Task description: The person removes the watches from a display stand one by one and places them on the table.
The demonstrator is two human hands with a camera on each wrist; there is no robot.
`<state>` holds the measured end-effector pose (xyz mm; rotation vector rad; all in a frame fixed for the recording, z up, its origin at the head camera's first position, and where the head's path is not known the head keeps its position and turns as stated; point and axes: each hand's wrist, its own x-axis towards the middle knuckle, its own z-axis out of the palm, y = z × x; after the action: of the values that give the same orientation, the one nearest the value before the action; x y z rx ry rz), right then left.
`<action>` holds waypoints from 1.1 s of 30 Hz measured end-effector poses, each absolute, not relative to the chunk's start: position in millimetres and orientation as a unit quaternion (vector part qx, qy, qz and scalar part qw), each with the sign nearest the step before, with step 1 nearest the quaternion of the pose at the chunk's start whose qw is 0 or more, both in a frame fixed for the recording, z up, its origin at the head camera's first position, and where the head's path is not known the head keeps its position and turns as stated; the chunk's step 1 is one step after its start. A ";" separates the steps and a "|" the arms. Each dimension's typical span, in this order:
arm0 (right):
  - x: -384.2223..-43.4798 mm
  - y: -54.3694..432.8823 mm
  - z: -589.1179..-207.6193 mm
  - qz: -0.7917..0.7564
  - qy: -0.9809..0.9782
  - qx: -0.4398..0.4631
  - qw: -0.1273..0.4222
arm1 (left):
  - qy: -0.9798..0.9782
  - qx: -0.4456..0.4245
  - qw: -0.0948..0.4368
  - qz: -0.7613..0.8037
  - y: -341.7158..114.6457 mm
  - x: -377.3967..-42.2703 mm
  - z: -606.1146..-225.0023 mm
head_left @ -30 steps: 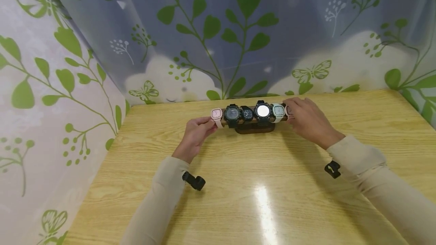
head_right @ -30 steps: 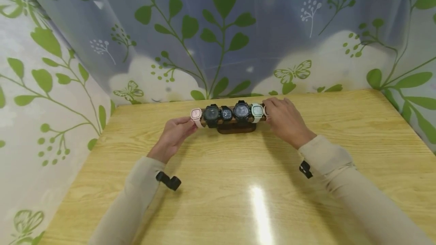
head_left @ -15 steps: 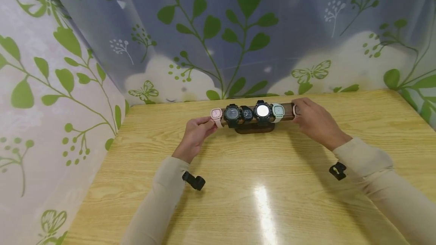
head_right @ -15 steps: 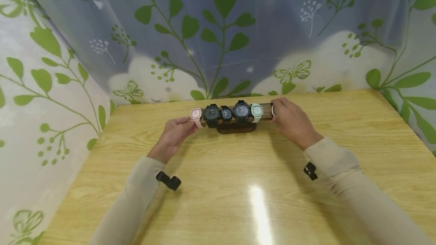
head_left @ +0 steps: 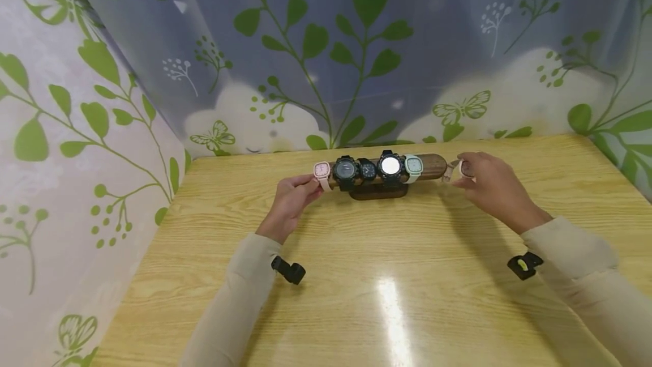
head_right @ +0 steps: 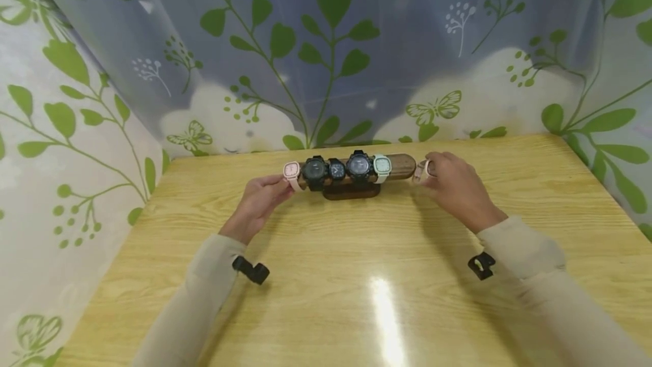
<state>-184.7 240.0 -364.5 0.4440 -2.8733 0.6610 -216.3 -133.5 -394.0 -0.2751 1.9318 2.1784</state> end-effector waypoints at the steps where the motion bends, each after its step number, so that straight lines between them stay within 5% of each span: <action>1: -183.0 240.6 -364.6 0.219 -0.961 0.148 0.085 | 0.657 -0.094 0.108 0.740 -133.6 -216.2 -394.0; 33: -149.0 173.3 -387.9 0.318 -0.928 0.192 0.008 | 0.659 -0.097 0.112 0.738 -133.6 -215.7 -392.2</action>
<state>-149.0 173.3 -387.9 0.6007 -2.9013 0.9932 -215.7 -133.6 -392.2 -0.2852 1.9337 2.1650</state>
